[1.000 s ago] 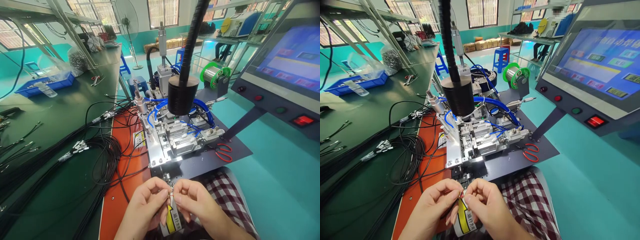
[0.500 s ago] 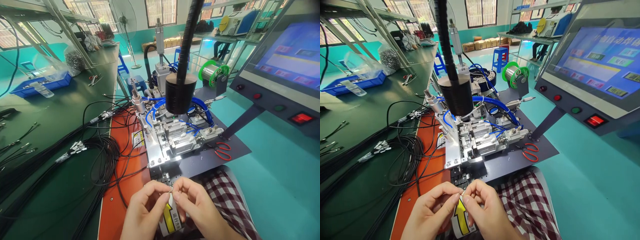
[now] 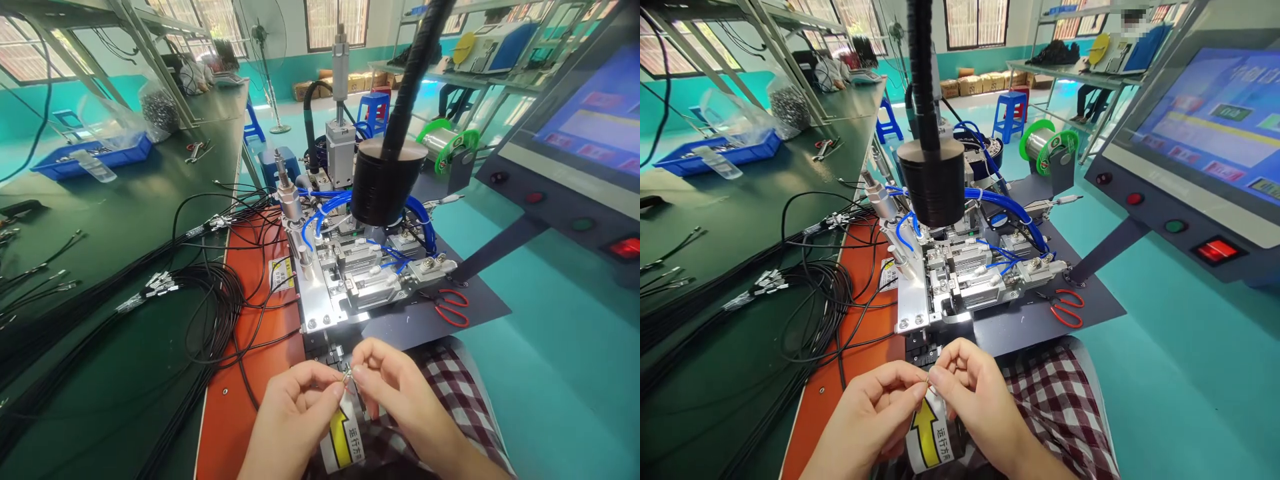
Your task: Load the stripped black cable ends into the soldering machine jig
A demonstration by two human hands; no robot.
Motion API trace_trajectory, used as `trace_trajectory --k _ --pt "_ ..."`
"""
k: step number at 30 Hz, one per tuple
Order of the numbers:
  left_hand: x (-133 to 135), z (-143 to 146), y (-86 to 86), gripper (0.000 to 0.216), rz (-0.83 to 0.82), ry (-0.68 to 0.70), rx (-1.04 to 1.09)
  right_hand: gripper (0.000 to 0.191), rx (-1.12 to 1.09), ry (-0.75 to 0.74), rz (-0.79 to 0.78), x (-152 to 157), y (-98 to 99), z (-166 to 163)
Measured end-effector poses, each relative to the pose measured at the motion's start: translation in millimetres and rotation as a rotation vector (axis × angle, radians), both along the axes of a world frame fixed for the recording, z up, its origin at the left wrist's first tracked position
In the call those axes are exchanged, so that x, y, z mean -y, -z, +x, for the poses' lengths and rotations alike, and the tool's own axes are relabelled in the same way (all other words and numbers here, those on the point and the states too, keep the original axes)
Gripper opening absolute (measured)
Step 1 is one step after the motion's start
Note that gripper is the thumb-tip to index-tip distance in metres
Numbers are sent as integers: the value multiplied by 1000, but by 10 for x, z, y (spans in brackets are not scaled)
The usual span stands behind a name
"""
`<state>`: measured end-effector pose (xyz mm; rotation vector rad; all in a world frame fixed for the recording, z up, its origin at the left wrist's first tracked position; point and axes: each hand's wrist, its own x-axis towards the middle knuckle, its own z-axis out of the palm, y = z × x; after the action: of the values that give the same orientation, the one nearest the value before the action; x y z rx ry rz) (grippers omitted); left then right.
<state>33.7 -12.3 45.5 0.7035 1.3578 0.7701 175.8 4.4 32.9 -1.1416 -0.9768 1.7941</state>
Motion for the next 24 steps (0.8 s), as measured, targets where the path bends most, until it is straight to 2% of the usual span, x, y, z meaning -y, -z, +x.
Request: trace_trajectory --k 13,18,24 --pt "-21 -25 -29 29 -44 36 11 37 20 -33 15 67 181 -25" --pt "-35 -78 -24 25 -85 87 53 34 -4 -139 63 44 230 17" --pt "-61 -110 -45 18 -128 219 52 29 -72 -365 126 -68 262 116"
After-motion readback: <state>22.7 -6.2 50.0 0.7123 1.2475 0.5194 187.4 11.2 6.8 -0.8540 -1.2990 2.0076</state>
